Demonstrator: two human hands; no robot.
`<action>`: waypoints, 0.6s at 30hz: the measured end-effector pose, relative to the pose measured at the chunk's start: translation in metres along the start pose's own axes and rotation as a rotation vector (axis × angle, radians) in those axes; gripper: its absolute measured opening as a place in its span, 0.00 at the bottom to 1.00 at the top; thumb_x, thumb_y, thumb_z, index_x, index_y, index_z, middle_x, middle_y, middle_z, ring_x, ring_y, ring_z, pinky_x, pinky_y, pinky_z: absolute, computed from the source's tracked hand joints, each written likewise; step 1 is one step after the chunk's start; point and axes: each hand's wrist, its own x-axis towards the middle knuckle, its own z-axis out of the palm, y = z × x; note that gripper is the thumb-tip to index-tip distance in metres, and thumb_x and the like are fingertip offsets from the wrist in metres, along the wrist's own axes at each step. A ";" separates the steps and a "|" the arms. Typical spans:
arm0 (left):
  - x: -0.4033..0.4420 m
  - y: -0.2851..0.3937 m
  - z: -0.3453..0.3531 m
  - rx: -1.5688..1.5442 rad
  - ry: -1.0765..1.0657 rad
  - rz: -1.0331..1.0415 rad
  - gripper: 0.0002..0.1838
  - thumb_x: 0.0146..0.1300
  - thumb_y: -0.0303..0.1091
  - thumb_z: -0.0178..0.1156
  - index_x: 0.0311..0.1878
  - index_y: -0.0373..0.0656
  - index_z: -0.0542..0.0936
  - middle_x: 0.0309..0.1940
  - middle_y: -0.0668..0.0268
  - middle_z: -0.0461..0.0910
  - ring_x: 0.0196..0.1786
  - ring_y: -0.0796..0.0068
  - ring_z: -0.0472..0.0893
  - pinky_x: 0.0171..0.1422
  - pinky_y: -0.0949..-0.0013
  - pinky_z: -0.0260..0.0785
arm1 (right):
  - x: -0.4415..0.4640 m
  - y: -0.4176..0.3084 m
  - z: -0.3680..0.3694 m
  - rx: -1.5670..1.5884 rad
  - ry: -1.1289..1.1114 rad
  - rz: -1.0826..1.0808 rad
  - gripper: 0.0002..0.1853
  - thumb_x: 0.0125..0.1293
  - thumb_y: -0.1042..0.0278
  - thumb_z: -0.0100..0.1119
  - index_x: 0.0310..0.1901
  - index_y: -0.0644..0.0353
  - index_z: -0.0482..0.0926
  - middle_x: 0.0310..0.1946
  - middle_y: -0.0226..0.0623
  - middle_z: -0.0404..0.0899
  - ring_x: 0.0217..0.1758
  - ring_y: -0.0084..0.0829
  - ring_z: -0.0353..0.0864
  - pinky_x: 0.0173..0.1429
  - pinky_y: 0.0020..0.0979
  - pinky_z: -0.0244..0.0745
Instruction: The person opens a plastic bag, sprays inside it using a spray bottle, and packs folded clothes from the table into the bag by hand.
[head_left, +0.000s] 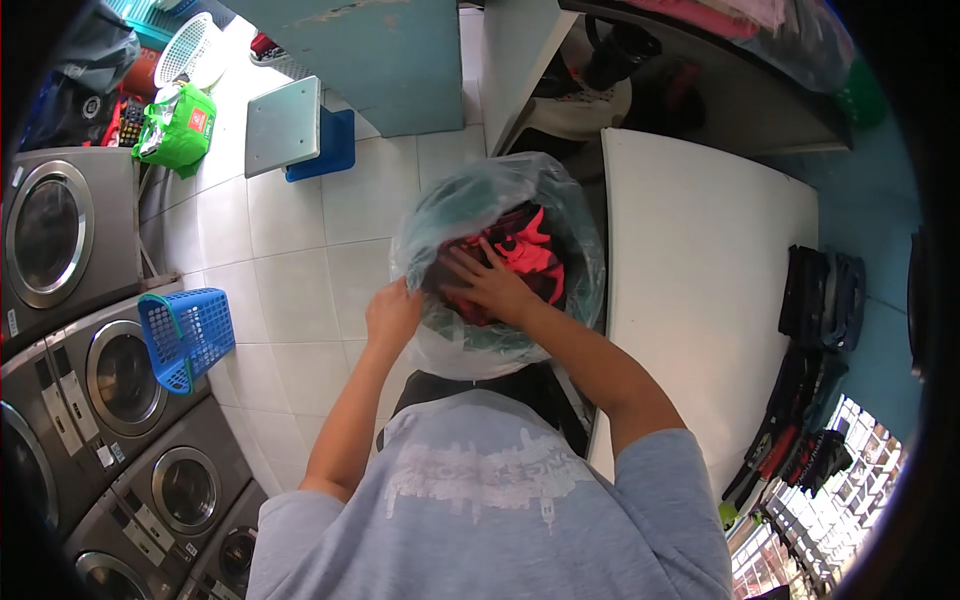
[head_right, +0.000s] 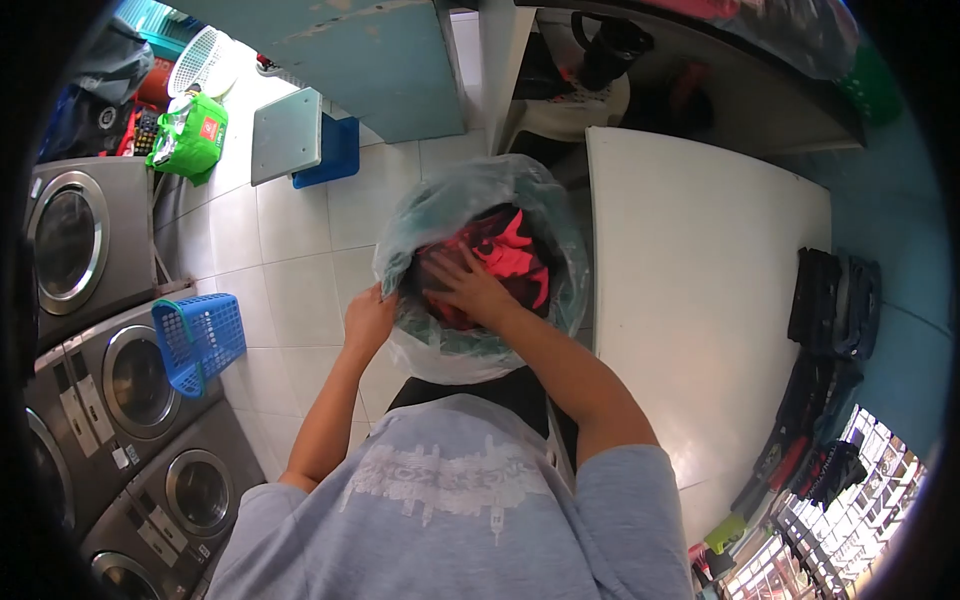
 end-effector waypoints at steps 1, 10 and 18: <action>-0.004 0.004 -0.004 -0.005 -0.006 0.001 0.13 0.56 0.38 0.53 0.36 0.39 0.77 0.31 0.45 0.78 0.38 0.43 0.77 0.42 0.48 0.69 | 0.000 -0.001 0.016 0.054 0.017 0.024 0.39 0.44 0.58 0.65 0.62 0.38 0.64 0.71 0.35 0.45 0.75 0.37 0.40 0.71 0.57 0.41; 0.002 0.002 -0.057 0.215 -0.206 -0.169 0.27 0.53 0.42 0.59 0.54 0.37 0.71 0.49 0.49 0.75 0.52 0.51 0.74 0.54 0.56 0.67 | 0.023 -0.006 0.006 0.145 0.140 -0.065 0.24 0.56 0.65 0.51 0.57 0.48 0.69 0.65 0.40 0.58 0.70 0.39 0.54 0.69 0.47 0.51; 0.067 0.116 -0.018 0.187 0.228 0.675 0.39 0.49 0.35 0.63 0.65 0.39 0.59 0.63 0.50 0.60 0.65 0.53 0.61 0.67 0.55 0.52 | -0.015 0.009 -0.029 0.084 0.459 0.438 0.22 0.53 0.64 0.57 0.52 0.53 0.70 0.57 0.42 0.64 0.65 0.42 0.60 0.64 0.49 0.56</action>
